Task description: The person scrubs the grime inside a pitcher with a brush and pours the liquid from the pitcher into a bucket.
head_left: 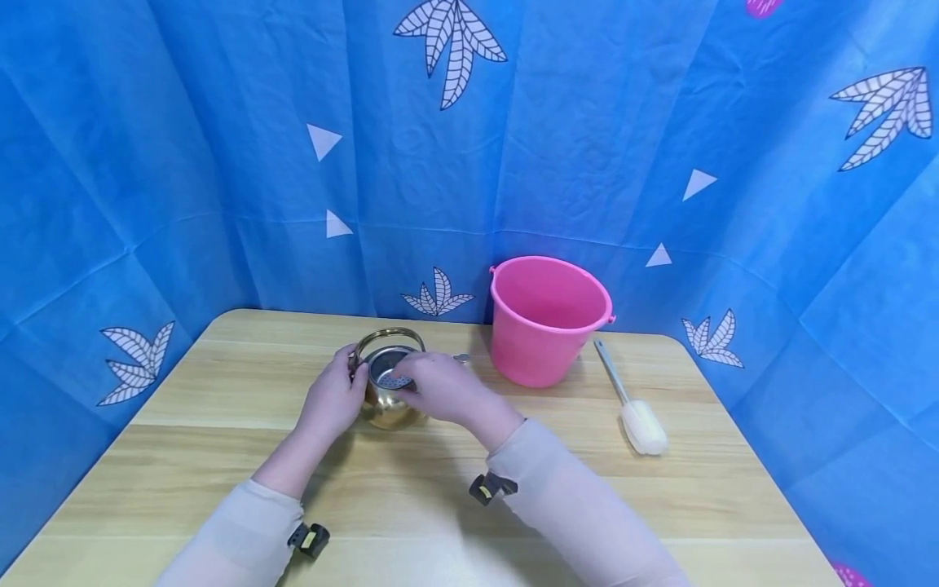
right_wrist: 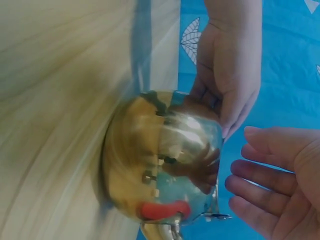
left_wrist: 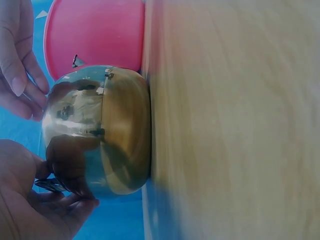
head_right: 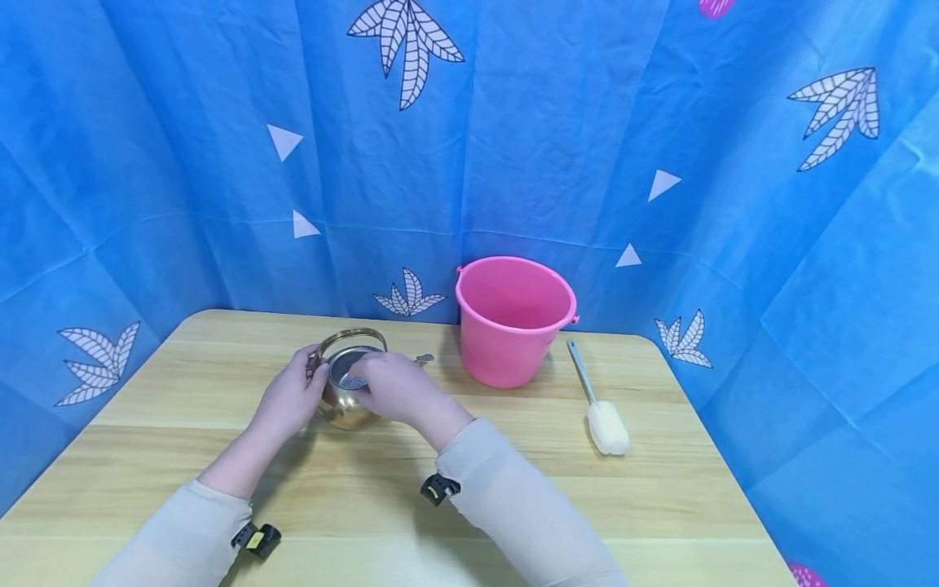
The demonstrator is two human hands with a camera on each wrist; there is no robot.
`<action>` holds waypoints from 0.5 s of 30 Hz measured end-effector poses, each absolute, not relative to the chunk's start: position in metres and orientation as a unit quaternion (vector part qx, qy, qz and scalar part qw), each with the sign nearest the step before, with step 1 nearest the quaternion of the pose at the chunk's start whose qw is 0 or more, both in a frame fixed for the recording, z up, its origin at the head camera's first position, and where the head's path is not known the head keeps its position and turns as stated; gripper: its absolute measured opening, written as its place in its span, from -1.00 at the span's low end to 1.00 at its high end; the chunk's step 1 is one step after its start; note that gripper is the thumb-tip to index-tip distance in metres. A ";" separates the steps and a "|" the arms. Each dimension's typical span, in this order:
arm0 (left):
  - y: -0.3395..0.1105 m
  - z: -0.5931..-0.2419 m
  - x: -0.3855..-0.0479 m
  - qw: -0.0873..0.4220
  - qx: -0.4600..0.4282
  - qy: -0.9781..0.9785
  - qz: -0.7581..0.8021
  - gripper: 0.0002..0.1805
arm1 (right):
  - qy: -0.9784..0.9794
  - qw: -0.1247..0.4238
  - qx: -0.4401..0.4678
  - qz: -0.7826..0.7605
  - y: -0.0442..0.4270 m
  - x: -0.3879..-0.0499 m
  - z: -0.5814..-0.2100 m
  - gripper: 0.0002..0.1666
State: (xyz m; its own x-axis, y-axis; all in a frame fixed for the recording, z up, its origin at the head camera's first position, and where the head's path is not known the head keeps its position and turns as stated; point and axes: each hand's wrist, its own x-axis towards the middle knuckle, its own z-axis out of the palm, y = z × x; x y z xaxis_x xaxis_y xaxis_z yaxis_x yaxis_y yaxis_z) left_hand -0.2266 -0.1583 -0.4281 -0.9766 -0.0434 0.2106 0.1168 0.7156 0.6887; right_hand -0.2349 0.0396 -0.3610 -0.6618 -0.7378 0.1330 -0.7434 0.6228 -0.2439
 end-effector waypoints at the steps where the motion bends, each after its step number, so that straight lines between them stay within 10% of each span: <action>1: -0.158 -0.428 -0.227 0.106 -0.020 -0.920 -0.376 -0.41 | -0.900 0.012 0.413 0.138 0.039 -0.235 -0.362 -0.69; 15: -0.158 -0.427 -0.226 0.105 -0.019 -0.919 -0.379 -0.42 | -0.899 0.009 0.422 0.115 0.031 -0.238 -0.371 -0.71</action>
State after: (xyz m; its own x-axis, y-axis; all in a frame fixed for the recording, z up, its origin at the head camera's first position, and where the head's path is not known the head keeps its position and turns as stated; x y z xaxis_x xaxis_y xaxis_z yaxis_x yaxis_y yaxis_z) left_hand -0.2256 -0.1577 -0.4272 -0.9772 -0.0449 0.2076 0.1146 0.7116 0.6931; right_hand -0.2380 0.0313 -0.3709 -0.6432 -0.7572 0.1134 -0.7614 0.6171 -0.1986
